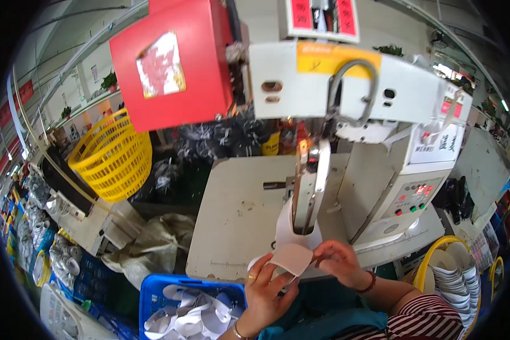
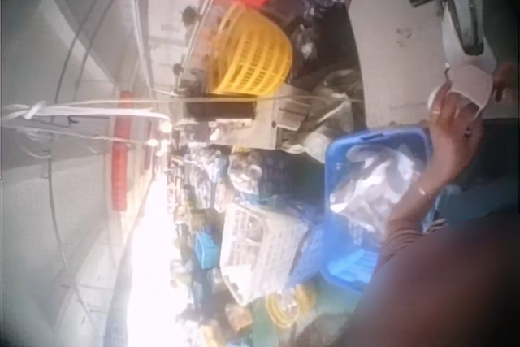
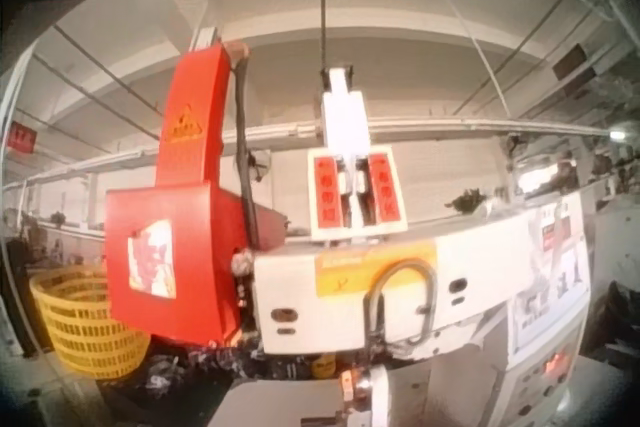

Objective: The person bonds shoe components using a pressing machine, threads tape through the machine's feed mechanism by hand, and fits the shoe parts together.

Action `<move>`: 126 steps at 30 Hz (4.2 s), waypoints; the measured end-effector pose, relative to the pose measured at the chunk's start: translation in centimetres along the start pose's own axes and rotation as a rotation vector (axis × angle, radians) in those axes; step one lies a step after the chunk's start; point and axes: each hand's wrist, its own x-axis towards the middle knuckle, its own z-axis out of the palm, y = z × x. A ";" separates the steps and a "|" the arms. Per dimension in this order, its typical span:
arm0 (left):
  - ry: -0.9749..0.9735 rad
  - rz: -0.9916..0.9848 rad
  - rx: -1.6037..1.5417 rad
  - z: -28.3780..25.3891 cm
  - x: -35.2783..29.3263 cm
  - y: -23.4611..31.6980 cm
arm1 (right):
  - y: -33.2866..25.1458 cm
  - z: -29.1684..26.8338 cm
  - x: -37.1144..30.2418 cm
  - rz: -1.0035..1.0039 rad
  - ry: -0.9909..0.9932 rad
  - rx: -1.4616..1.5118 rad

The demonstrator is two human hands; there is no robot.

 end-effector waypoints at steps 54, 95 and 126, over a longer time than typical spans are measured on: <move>0.020 0.151 -0.428 0.8 -0.5 -3.5 | -0.7 -3.2 0.4 0.309 0.327 0.403; -0.018 0.010 -0.556 2.2 0.8 -9.4 | 1.2 -3.2 1.5 0.334 0.198 0.578; 0.255 -0.264 -0.566 9.7 6.8 -10.9 | 2.4 -4.4 3.3 0.264 0.281 -0.796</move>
